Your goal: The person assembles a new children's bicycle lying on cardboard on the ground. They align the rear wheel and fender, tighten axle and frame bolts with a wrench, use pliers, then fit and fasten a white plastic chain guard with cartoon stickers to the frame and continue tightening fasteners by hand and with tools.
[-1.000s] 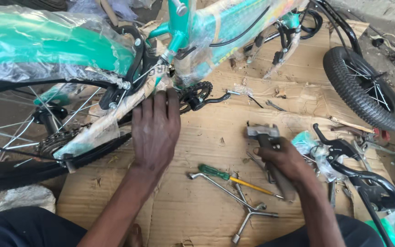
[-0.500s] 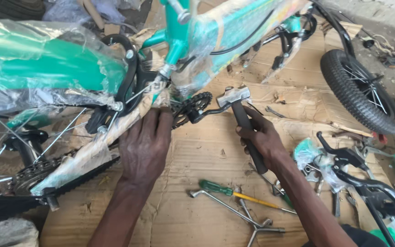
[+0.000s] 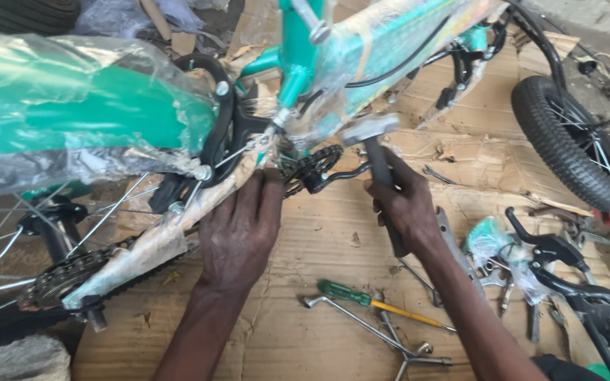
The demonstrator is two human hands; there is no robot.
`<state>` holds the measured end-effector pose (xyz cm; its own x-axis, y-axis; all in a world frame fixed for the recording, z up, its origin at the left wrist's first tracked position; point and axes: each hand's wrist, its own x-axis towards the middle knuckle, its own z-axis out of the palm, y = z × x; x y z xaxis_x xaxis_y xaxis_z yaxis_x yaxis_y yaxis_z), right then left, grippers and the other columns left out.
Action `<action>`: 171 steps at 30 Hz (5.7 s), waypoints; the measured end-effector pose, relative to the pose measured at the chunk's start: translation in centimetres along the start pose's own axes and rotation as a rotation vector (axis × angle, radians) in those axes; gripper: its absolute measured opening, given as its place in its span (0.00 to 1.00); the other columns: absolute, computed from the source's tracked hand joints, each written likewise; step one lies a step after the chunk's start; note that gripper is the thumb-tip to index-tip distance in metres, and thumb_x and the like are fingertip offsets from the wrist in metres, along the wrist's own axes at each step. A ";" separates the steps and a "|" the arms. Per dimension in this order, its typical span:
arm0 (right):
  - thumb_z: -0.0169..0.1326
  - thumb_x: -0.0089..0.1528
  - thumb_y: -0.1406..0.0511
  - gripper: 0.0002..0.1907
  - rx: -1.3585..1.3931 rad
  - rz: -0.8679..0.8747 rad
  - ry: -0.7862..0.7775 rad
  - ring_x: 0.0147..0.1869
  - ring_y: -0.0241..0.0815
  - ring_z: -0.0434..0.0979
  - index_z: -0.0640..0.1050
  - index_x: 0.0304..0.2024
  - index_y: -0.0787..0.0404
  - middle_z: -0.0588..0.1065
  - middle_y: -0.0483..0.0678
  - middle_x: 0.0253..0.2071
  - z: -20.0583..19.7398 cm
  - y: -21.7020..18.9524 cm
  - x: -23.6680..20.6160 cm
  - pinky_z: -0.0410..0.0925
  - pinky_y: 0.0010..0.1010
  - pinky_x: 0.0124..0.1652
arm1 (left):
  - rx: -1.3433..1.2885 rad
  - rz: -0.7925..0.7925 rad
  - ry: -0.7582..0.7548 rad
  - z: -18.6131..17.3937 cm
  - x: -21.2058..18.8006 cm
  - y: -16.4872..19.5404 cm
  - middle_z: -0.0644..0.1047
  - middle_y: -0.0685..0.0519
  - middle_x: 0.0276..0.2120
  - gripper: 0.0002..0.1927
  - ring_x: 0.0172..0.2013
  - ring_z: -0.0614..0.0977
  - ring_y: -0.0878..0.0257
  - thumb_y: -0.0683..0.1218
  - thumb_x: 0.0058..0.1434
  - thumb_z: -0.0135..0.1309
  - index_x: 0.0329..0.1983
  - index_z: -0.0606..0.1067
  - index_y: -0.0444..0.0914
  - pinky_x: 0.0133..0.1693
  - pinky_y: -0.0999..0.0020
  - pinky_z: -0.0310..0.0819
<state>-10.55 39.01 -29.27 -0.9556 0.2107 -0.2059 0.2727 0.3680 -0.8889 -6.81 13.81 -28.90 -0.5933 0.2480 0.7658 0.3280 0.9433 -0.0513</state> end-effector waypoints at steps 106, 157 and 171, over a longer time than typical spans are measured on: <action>0.53 0.59 0.62 0.16 -1.288 -1.659 -0.101 0.60 0.44 0.71 0.77 0.49 0.57 0.72 0.47 0.52 0.7 -9.9 0.5 0.69 0.36 0.53 | -0.491 -0.517 -0.410 0.1 6.2 2.6 0.81 0.42 0.37 0.18 0.42 0.82 0.41 0.40 0.52 0.60 0.46 0.72 0.38 0.36 0.42 0.71; 0.57 0.55 0.72 0.10 -0.584 -1.021 -0.306 0.48 0.61 0.77 0.79 0.39 0.67 0.76 0.58 0.41 2.1 -12.4 -1.5 0.70 0.47 0.44 | -0.584 -0.372 -0.206 1.0 4.9 1.7 0.80 0.39 0.39 0.21 0.44 0.80 0.39 0.42 0.54 0.61 0.51 0.72 0.34 0.44 0.44 0.70; 0.53 0.56 0.73 0.10 -0.640 -1.013 -0.208 0.47 0.63 0.78 0.78 0.41 0.68 0.76 0.61 0.43 2.4 -12.6 -2.9 0.72 0.47 0.43 | -0.598 -0.436 -0.364 0.4 5.4 1.7 0.81 0.43 0.38 0.20 0.42 0.82 0.42 0.43 0.56 0.59 0.52 0.72 0.37 0.41 0.46 0.72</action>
<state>-11.51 31.60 -18.50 -0.7515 -0.5589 0.3505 -0.6578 0.6746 -0.3350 -9.80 16.89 -25.11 -0.9254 0.0394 0.3770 0.2878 0.7202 0.6312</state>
